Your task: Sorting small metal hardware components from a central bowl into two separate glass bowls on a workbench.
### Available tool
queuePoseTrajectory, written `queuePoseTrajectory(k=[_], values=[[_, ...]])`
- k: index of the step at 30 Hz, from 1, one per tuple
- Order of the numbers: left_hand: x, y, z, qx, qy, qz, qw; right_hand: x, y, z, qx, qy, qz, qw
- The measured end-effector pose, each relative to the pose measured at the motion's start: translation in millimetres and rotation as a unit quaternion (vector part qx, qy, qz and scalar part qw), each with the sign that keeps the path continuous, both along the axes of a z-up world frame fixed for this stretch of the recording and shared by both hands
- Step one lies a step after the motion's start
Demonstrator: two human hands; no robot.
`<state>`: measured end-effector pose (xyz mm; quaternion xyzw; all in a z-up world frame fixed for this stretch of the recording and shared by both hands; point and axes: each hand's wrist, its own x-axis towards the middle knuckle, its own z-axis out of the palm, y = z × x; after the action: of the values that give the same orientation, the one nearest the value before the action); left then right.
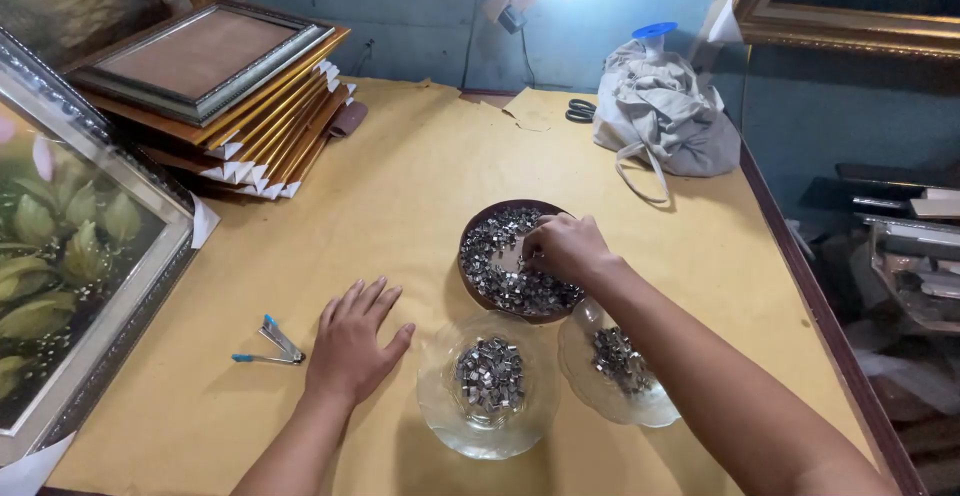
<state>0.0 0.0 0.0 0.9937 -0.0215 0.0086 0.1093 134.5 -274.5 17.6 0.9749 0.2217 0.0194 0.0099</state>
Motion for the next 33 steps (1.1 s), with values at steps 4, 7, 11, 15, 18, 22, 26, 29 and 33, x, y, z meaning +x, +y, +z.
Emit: queuePoseTrajectory(k=[4,7,11,15,18,22,26,29,33], values=[[0.5,2.1,-13.6,-0.056,-0.11,-0.024,0.992,-15.1,8.9,29.6,0.007,0.072,-0.009,0.997],[0.2,1.5,-12.8,-0.059,-0.101,-0.023,0.993,-12.4,9.6,34.4,0.014,0.063,0.002,0.998],[-0.2,1.5,-12.5,-0.06,-0.096,-0.019,0.993,-5.5,10.9,35.6,0.098,0.073,-0.03,0.992],[0.0,1.9,-12.8,-0.055,-0.096,-0.022,0.994,-12.7,19.7,44.9,0.024,0.084,0.005,0.996],[-0.2,1.2,-11.3,-0.055,-0.092,-0.021,0.994,-8.9,18.7,36.0,-0.045,0.053,0.049,0.996],[1.0,2.5,-15.1,-0.047,-0.108,-0.027,0.993,-8.8,19.6,34.3,-0.073,0.036,0.062,0.995],[1.2,3.0,-15.2,-0.046,-0.108,-0.025,0.993,-14.2,21.7,49.1,-0.029,0.05,0.034,0.998],[1.9,2.9,-18.0,-0.046,-0.112,-0.026,0.992,-15.0,22.2,49.5,-0.033,0.043,0.05,0.997],[2.2,3.1,-19.6,-0.045,-0.116,-0.025,0.992,-10.9,27.0,36.2,-0.088,0.05,0.06,0.993]])
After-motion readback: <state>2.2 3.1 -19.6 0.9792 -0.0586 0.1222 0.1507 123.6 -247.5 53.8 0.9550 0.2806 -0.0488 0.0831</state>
